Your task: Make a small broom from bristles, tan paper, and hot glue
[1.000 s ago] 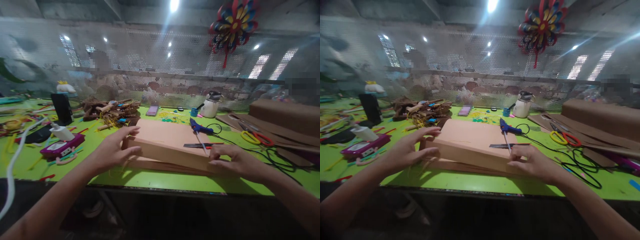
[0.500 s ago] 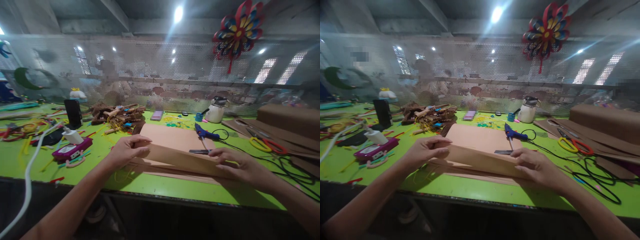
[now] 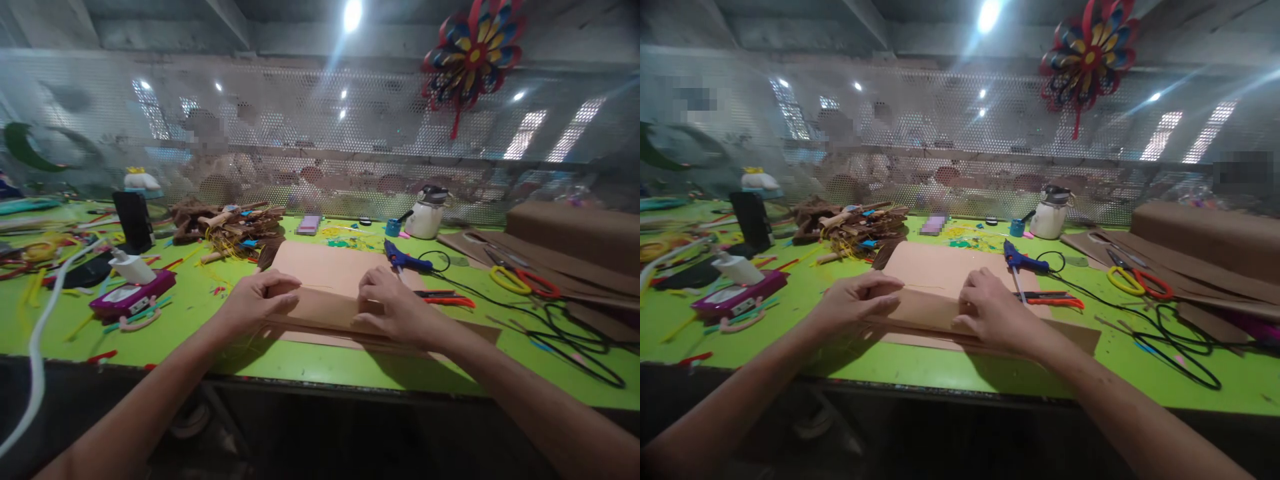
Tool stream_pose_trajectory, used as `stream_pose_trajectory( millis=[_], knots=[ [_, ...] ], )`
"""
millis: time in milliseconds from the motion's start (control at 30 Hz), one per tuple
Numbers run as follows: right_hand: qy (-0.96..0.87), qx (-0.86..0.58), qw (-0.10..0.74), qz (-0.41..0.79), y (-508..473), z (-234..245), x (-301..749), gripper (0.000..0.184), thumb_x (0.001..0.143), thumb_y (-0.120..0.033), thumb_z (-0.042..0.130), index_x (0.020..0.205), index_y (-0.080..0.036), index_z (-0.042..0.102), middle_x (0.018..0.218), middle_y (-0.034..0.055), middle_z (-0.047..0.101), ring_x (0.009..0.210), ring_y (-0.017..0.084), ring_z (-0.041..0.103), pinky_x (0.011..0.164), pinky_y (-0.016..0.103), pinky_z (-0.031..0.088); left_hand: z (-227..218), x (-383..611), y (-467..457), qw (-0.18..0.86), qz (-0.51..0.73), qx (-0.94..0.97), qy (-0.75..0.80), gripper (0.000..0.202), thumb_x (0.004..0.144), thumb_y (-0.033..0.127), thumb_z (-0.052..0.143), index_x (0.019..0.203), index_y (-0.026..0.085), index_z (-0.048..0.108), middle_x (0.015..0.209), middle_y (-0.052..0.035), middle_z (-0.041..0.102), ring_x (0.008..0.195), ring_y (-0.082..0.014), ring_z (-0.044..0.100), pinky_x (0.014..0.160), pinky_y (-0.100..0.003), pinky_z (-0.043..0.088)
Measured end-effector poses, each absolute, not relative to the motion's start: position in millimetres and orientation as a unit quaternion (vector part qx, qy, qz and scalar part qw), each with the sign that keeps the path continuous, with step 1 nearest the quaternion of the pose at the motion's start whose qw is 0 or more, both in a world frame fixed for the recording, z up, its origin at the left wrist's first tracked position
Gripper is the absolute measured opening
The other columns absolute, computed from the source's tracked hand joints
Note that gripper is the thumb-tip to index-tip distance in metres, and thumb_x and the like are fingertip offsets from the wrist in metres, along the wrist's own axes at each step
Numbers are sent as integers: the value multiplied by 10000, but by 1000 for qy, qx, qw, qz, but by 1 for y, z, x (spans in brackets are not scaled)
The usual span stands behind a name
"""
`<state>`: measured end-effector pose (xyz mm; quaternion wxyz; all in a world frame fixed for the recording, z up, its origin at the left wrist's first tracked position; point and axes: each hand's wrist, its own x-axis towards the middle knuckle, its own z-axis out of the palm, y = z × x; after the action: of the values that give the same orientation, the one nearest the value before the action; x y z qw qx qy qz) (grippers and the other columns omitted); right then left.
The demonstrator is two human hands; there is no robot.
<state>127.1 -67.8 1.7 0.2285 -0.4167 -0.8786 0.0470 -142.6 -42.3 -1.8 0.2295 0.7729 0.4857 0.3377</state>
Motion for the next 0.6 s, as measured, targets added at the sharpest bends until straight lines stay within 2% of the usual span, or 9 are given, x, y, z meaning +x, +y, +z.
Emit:
stream_pose_trajectory(
  millis=[200, 367, 467, 533, 600],
  knots=[
    [-864, -432, 191, 173, -59, -6, 98, 119, 770, -163, 531, 664, -161, 587, 619, -14, 553, 564, 98, 452, 510, 219, 302, -5, -150, -42, 226, 251, 793, 507, 318, 773, 401, 591, 984, 192, 706, 955, -55, 694, 873, -221, 618, 784, -321, 478],
    [-858, -429, 196, 205, -55, -9, 101, 113, 748, -180, 518, 651, -152, 570, 587, -27, 527, 555, 92, 429, 504, 211, 287, -1, -160, -46, 185, 216, 832, 476, 401, 736, 392, 626, 1094, 213, 654, 1098, -64, 607, 998, -228, 556, 859, -329, 456],
    [-853, -430, 206, 214, -56, -9, 101, 117, 753, -173, 505, 652, -151, 560, 605, -18, 536, 577, 98, 432, 522, 212, 300, 1, -163, -44, 159, 206, 864, 431, 381, 724, 376, 641, 1062, 199, 641, 1118, -72, 568, 1035, -227, 523, 890, -332, 431],
    [-846, -439, 209, 219, -59, -11, 99, 118, 766, -175, 498, 669, -150, 561, 622, -10, 550, 580, 99, 434, 517, 214, 295, 1, -164, -43, 177, 181, 862, 439, 291, 730, 373, 623, 952, 186, 646, 976, -50, 601, 917, -209, 554, 787, -300, 451],
    [-843, -446, 213, 211, -63, -12, 98, 147, 798, -181, 477, 678, -151, 558, 622, -3, 557, 567, 99, 424, 504, 221, 277, 0, -164, -42, 218, 152, 836, 479, 213, 743, 376, 591, 826, 182, 625, 758, -4, 592, 713, -174, 555, 606, -250, 420]
  ],
)
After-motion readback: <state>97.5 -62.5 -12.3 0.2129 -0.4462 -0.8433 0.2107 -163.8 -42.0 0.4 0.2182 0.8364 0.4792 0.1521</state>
